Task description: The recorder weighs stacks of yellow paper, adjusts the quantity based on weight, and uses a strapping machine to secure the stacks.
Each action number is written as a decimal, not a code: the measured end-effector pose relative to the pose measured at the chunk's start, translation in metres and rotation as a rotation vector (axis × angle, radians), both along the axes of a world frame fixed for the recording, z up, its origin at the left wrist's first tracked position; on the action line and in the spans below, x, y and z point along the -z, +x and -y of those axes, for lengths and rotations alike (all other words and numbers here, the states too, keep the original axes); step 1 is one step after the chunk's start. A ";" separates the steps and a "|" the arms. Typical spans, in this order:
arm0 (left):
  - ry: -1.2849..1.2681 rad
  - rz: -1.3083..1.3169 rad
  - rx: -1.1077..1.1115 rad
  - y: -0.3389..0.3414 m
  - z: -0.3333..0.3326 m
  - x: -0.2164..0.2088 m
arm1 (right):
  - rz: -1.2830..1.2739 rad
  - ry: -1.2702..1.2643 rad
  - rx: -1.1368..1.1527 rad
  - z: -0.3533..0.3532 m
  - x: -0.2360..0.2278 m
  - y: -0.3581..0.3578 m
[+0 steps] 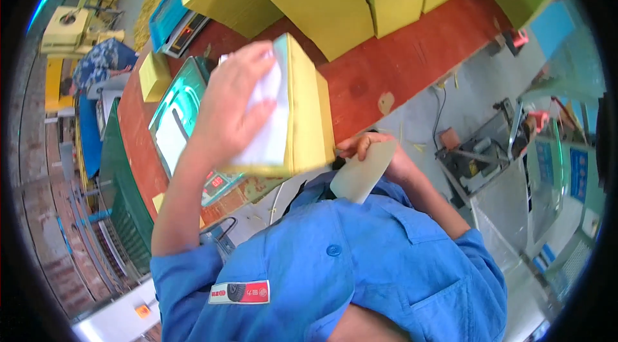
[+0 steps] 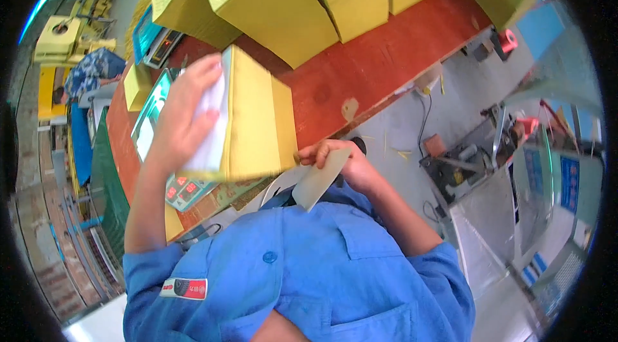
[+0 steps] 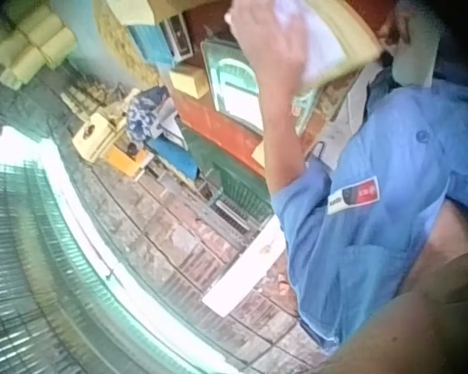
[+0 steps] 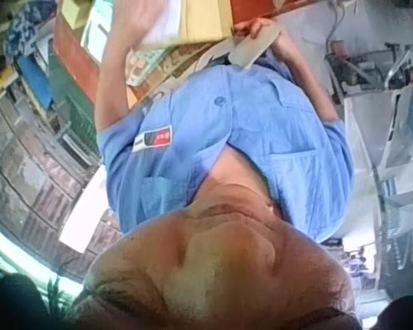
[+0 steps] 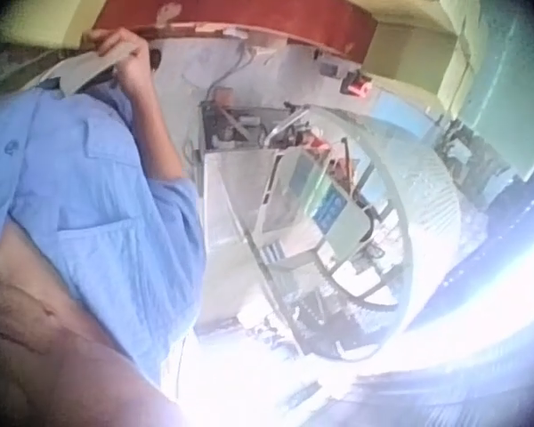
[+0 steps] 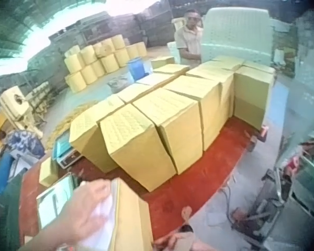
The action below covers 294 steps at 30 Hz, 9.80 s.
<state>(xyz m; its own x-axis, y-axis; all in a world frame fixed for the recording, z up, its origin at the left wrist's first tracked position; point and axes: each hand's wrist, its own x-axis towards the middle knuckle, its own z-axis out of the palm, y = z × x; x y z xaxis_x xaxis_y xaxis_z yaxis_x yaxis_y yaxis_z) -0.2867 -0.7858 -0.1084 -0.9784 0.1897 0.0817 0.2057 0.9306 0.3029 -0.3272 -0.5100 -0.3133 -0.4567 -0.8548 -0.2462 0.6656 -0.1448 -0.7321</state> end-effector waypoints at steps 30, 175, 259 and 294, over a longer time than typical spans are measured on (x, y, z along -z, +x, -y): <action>1.052 0.275 0.019 0.115 -0.027 0.133 | 0.320 -0.191 0.829 -0.114 -0.009 0.146; 0.891 0.426 0.613 0.052 -0.756 0.280 | -0.483 1.190 1.616 -0.726 0.039 0.304; 1.415 0.881 0.138 -0.032 -0.805 0.272 | -0.174 0.144 1.629 -0.737 0.059 0.158; 1.421 0.995 0.158 -0.011 -0.821 0.256 | 0.075 0.149 1.825 -0.736 0.103 0.165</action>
<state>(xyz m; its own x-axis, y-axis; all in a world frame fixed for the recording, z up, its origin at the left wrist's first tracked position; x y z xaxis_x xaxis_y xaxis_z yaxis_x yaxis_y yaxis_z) -0.2982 0.0353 -0.3648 -0.7351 0.6003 -0.3151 -0.4955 -0.1585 0.8540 -0.1623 0.2258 -0.4164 -0.6693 0.6677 -0.3261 -0.2023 -0.5860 -0.7847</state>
